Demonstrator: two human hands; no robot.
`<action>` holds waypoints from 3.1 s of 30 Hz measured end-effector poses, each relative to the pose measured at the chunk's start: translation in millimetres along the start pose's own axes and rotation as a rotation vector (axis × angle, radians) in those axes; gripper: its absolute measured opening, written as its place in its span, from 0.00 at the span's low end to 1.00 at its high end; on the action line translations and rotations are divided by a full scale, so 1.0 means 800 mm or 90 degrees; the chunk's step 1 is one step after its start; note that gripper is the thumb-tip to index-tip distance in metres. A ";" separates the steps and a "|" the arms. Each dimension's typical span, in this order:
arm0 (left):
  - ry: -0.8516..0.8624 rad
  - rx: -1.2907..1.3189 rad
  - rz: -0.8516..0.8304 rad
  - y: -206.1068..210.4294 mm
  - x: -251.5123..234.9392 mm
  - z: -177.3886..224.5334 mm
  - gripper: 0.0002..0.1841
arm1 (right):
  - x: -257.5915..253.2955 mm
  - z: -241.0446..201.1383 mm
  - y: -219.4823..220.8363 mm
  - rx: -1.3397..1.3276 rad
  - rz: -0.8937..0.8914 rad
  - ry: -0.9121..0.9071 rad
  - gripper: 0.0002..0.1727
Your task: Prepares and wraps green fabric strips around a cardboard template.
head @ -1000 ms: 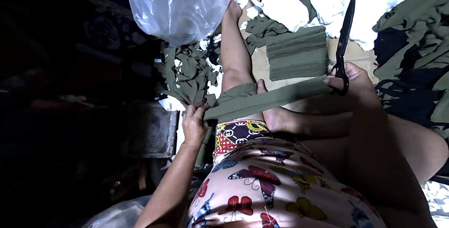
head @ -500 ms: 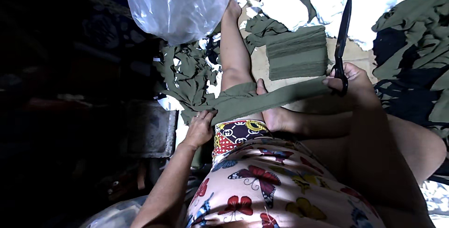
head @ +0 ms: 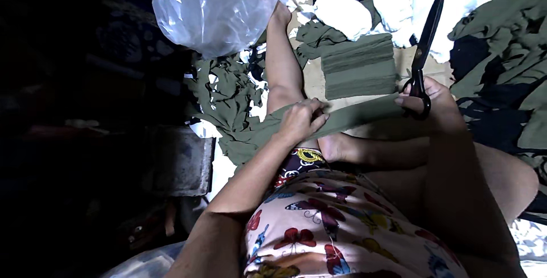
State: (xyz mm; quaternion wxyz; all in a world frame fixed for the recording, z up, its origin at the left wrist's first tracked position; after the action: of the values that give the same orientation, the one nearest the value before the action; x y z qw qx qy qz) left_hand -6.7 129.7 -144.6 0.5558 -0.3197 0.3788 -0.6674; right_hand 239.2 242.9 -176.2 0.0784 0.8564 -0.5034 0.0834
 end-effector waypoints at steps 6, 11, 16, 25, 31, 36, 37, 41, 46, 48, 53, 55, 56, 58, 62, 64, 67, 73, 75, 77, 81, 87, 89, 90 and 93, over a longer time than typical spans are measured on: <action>-0.113 -0.058 -0.274 0.030 -0.014 -0.018 0.13 | 0.001 -0.006 0.000 -0.004 -0.002 -0.011 0.12; -0.124 -0.058 -0.276 0.025 0.006 -0.019 0.13 | 0.002 -0.015 0.002 -0.031 -0.014 -0.046 0.13; -0.115 -0.200 -0.218 0.014 0.014 -0.019 0.12 | 0.007 -0.023 0.003 -0.050 -0.022 -0.067 0.14; -0.313 -0.233 -0.124 -0.059 0.056 -0.100 0.14 | 0.010 -0.028 -0.001 -0.079 -0.010 -0.096 0.14; -0.461 -0.220 -0.144 -0.087 0.100 -0.168 0.13 | 0.012 -0.029 -0.008 -0.043 0.003 -0.081 0.13; -0.549 -0.183 -0.035 -0.117 0.118 -0.182 0.20 | 0.008 -0.025 -0.009 -0.025 -0.008 -0.093 0.12; -0.502 -0.152 -0.003 -0.119 0.109 -0.168 0.19 | 0.008 -0.024 -0.010 -0.020 -0.008 -0.091 0.12; -0.203 0.050 -0.016 -0.077 0.064 -0.078 0.12 | 0.011 -0.025 -0.008 -0.024 0.016 -0.068 0.13; -0.177 0.008 -0.180 -0.010 0.047 -0.048 0.28 | 0.011 -0.023 -0.012 -0.016 0.022 -0.061 0.13; -0.157 -0.027 -0.162 -0.005 0.047 -0.041 0.29 | 0.012 -0.021 -0.014 -0.021 0.018 -0.061 0.13; -0.037 -0.088 -0.026 -0.005 0.063 -0.015 0.23 | 0.010 -0.020 -0.013 -0.018 0.013 -0.072 0.13; -0.013 -0.105 0.008 -0.002 0.073 -0.010 0.21 | 0.011 -0.023 -0.011 -0.009 0.016 -0.061 0.13; -0.003 -0.107 0.023 -0.001 0.078 -0.008 0.20 | 0.015 -0.030 -0.005 0.003 0.024 -0.026 0.13; 0.019 -0.112 0.054 0.000 0.087 -0.006 0.17 | 0.041 -0.073 0.031 -0.018 0.099 0.066 0.12; 0.068 -0.142 0.097 0.005 0.104 0.001 0.13 | 0.076 -0.171 0.095 -0.035 0.133 0.050 0.15; 0.076 -0.152 0.098 0.008 0.108 0.003 0.13 | 0.081 -0.181 0.100 0.012 0.145 0.089 0.13; 0.068 -0.146 0.096 0.008 0.109 -0.001 0.14 | 0.078 -0.171 0.093 0.002 0.123 0.053 0.13; -0.010 -0.046 -0.014 0.009 0.097 -0.010 0.24 | 0.072 -0.183 0.133 -0.032 -0.015 0.038 0.11; -0.038 0.013 -0.073 0.010 0.092 -0.013 0.26 | 0.071 -0.183 0.136 -0.042 -0.031 0.032 0.11; -0.055 0.061 -0.100 0.009 0.088 -0.014 0.26 | 0.071 -0.181 0.133 -0.050 -0.011 0.047 0.11; -0.049 0.069 -0.117 0.007 0.085 -0.011 0.29 | 0.077 -0.165 0.090 -0.026 0.132 0.057 0.14; -0.068 0.114 -0.111 0.011 0.091 -0.015 0.17 | 0.069 -0.143 0.071 -0.028 0.160 0.084 0.15; -0.116 0.227 -0.160 0.005 0.093 -0.020 0.14 | 0.029 -0.069 0.021 -0.065 -0.006 -0.087 0.13; -0.127 0.301 -0.198 0.003 0.094 -0.022 0.13 | 0.013 -0.036 -0.001 -0.056 -0.033 -0.113 0.13; -0.119 0.498 -0.308 -0.006 0.095 -0.024 0.11 | 0.003 -0.013 -0.016 -0.017 0.001 -0.061 0.14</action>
State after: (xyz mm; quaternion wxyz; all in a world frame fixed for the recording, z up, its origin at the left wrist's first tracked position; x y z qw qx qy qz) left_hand -39.0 58.3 -149.4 0.4948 -0.2239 -0.0380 -0.8388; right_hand 251.2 249.5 -166.2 0.0654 0.8580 -0.5083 0.0357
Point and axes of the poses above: each hand's wrist, its own x-axis away from the middle knuckle, its own y-axis out of the palm, z = x × y, the point moved 9 cm from there along -x, towards the middle knuckle, and after that the axes turned 6 degrees about y, right-handed, at the moved point
